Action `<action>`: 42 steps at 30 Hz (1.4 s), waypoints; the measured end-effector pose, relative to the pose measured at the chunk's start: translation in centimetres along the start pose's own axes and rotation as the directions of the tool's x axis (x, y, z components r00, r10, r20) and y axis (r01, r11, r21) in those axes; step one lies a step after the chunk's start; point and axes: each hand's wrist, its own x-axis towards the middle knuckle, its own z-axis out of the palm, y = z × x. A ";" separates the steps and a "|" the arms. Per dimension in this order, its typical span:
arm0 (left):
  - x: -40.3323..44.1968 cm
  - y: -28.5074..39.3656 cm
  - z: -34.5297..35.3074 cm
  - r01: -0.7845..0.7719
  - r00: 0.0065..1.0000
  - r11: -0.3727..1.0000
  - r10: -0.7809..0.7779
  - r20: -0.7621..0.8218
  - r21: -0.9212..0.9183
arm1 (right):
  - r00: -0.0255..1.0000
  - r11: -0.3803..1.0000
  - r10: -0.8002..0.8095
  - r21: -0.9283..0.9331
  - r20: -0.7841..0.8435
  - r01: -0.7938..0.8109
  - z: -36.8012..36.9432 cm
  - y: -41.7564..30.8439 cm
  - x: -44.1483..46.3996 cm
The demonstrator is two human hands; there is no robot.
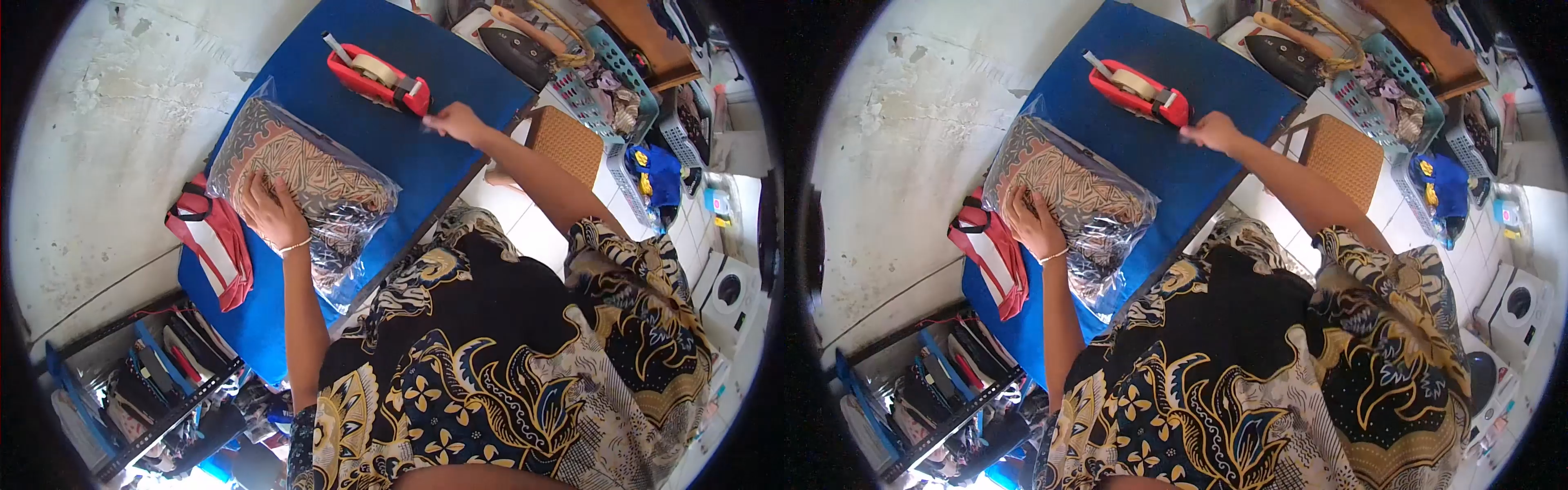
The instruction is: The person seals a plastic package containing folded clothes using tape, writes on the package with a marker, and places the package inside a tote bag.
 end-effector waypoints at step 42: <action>-1.6 -3.9 -4.9 -0.093 0.951 0.932 0.187 0.247 -0.349 | 0.893 0.871 -0.433 0.197 -0.120 0.449 17.0 -8.6 -6.4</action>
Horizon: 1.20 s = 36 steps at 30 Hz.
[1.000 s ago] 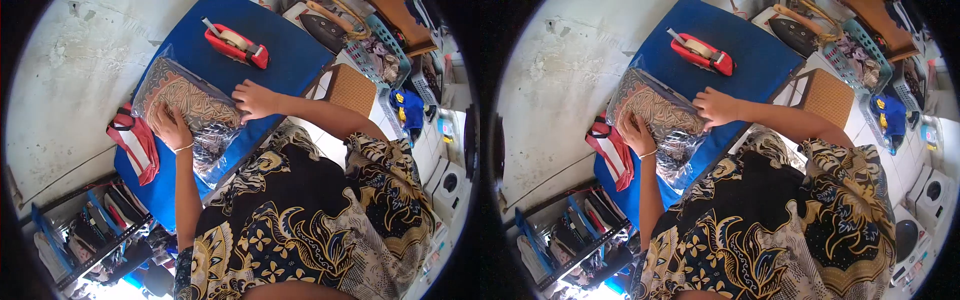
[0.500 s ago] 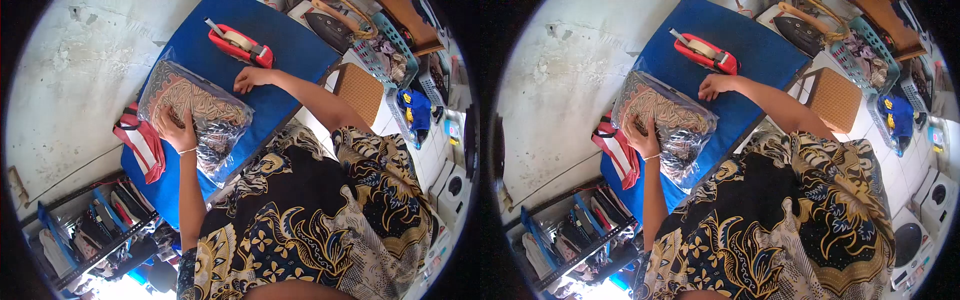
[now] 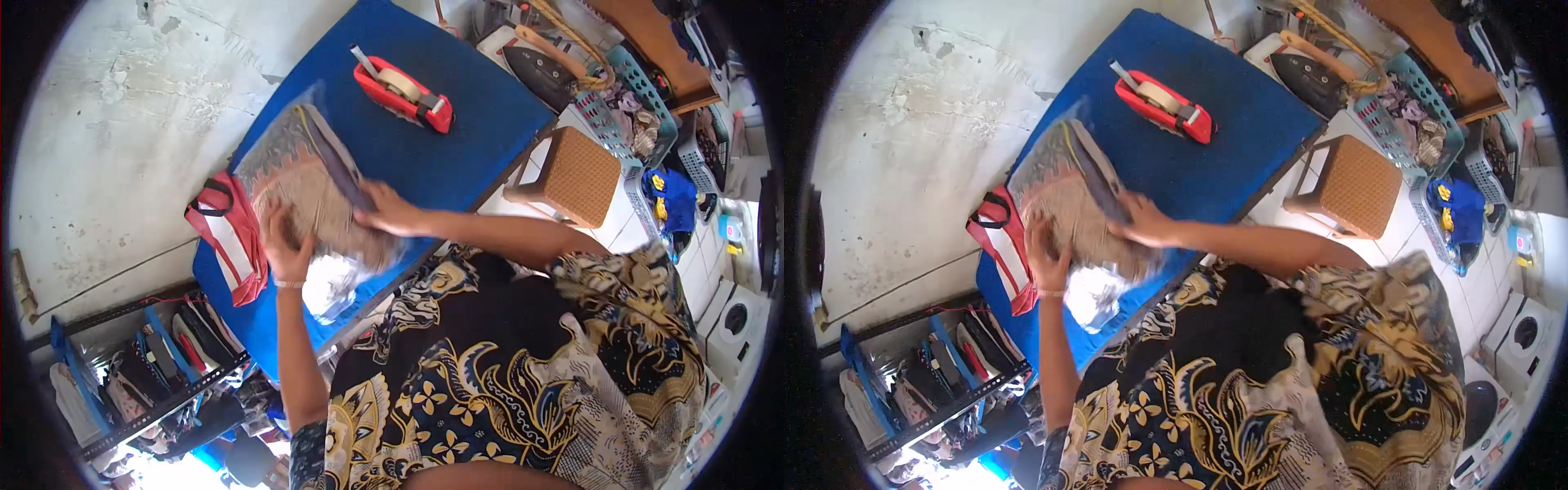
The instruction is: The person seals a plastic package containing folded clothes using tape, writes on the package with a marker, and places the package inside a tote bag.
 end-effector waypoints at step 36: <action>7.9 5.9 9.4 -0.501 0.667 0.825 0.561 0.490 -0.263 | 0.830 0.832 0.555 -0.048 0.057 -0.553 -18.5 9.3 3.4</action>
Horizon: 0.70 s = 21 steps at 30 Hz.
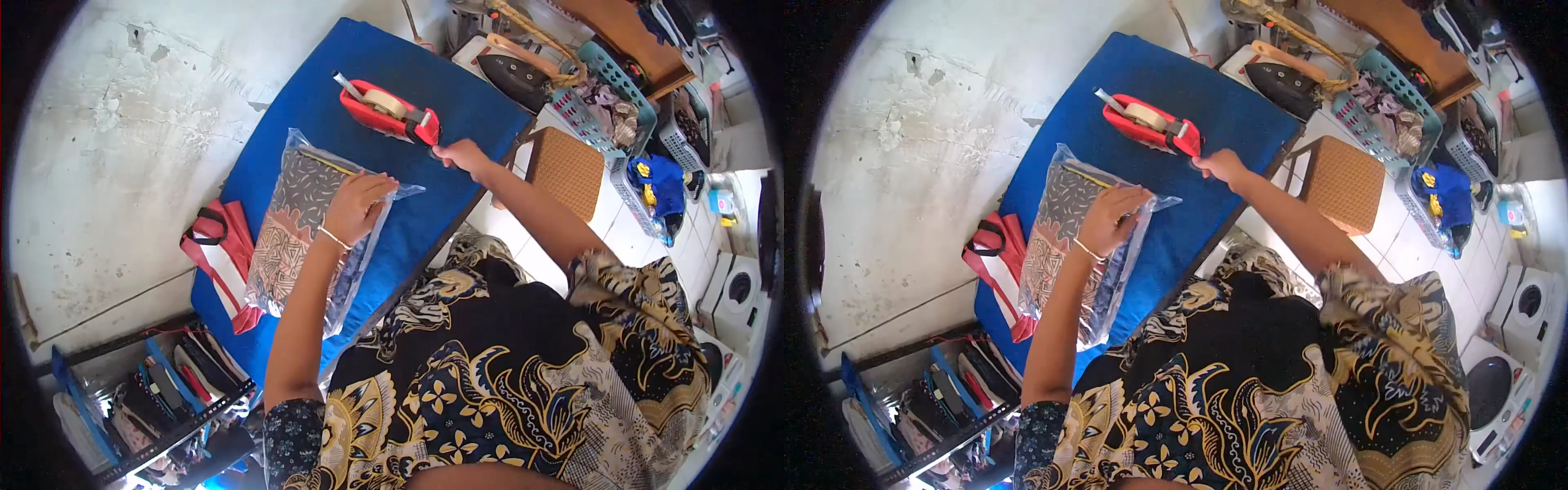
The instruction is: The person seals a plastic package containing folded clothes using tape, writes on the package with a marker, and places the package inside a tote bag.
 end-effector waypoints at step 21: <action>-0.4 1.2 0.4 0.163 0.975 0.952 -0.196 -0.107 -0.258 | 0.831 0.317 0.063 0.778 0.553 -0.542 19.3 -3.5 -10.5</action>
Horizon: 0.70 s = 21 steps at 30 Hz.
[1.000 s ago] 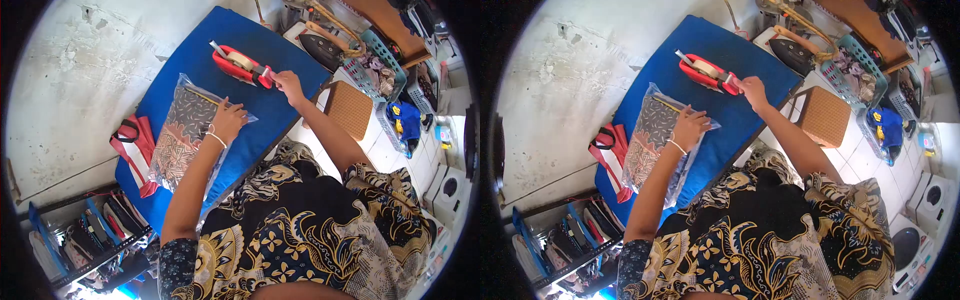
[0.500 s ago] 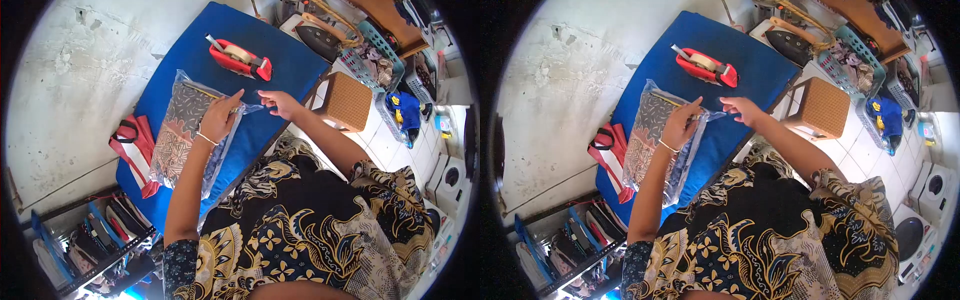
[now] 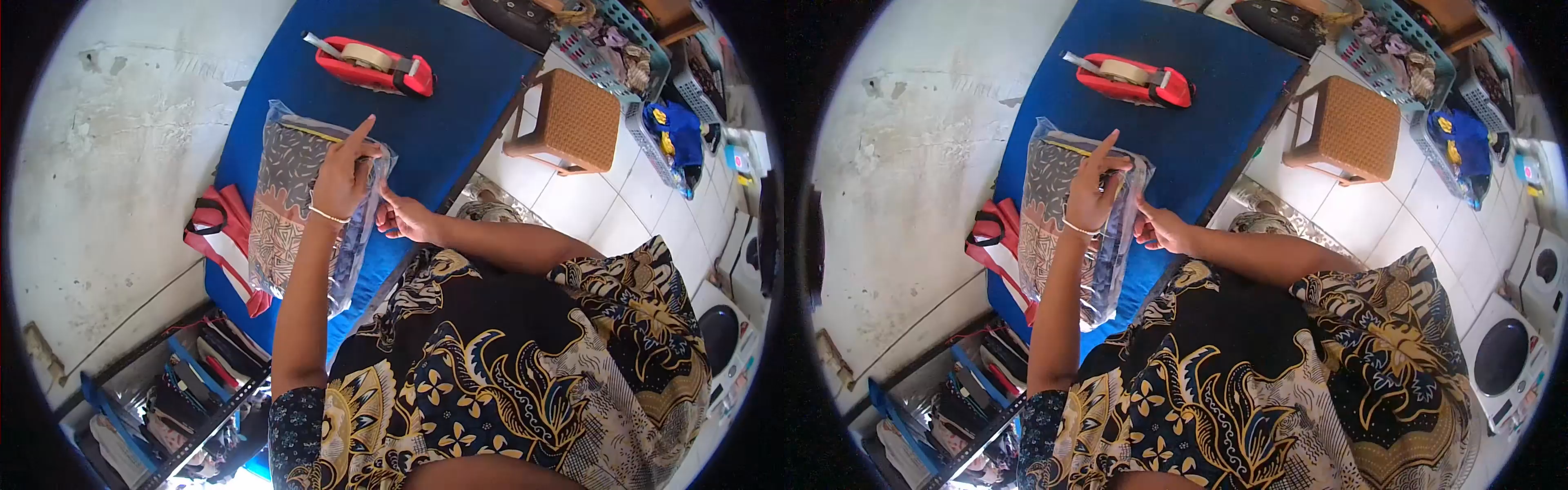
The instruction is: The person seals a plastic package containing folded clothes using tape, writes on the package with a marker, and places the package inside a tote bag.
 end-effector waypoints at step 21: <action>-6.7 -14.0 -7.4 0.799 0.598 0.474 -0.691 -0.407 0.369 | 0.448 0.059 -0.826 -0.737 0.343 0.673 1.0 -9.6 -1.6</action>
